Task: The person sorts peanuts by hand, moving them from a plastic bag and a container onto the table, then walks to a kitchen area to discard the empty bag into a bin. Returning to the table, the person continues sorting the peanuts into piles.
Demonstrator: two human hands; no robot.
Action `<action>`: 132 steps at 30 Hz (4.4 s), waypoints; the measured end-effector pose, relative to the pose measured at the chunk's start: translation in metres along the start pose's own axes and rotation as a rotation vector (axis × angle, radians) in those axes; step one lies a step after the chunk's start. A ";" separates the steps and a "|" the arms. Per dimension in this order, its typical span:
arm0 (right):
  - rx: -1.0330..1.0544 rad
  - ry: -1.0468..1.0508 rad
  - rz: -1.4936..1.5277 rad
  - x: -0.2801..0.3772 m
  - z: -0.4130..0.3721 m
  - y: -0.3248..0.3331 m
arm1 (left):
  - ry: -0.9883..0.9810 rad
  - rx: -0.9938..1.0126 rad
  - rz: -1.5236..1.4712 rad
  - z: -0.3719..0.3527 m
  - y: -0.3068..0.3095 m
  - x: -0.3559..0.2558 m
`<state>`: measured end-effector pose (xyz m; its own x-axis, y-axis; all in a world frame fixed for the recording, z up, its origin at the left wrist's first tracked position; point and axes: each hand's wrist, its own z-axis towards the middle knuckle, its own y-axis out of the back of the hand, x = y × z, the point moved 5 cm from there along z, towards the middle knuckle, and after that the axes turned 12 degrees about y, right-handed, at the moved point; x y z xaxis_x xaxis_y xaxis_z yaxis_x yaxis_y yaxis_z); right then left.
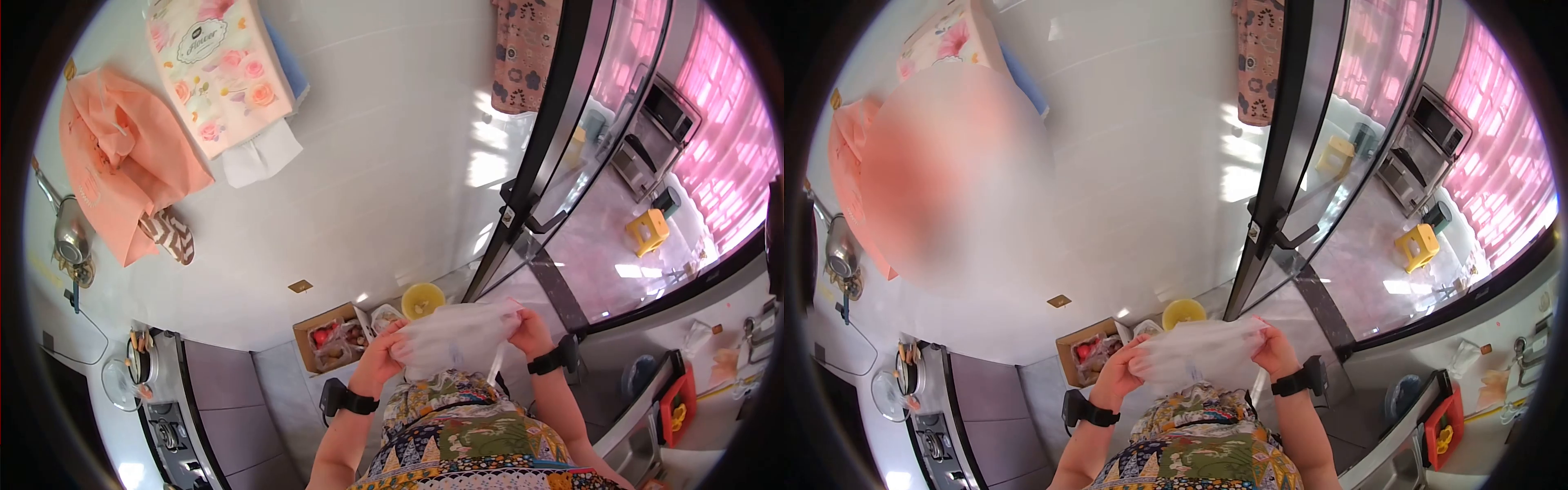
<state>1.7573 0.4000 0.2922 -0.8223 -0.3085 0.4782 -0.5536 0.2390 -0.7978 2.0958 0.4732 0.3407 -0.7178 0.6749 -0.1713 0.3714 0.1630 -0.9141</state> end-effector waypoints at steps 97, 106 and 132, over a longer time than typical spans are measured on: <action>-0.513 0.756 -1.278 0.366 -0.047 0.192 | -0.378 0.139 2.045 0.530 -0.203 0.240; -0.493 0.890 -1.284 0.533 0.046 0.192 | -0.253 0.169 2.110 0.694 -0.316 0.241; -0.942 1.810 -0.692 0.864 0.084 0.282 | -0.671 1.170 1.808 1.003 -0.681 0.464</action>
<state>0.9017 0.1237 0.4494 0.6098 0.3230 0.7238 -0.1558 0.9442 -0.2900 0.9193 -0.0468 0.5146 -0.2596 -0.7247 -0.6383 0.4374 -0.6775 0.5913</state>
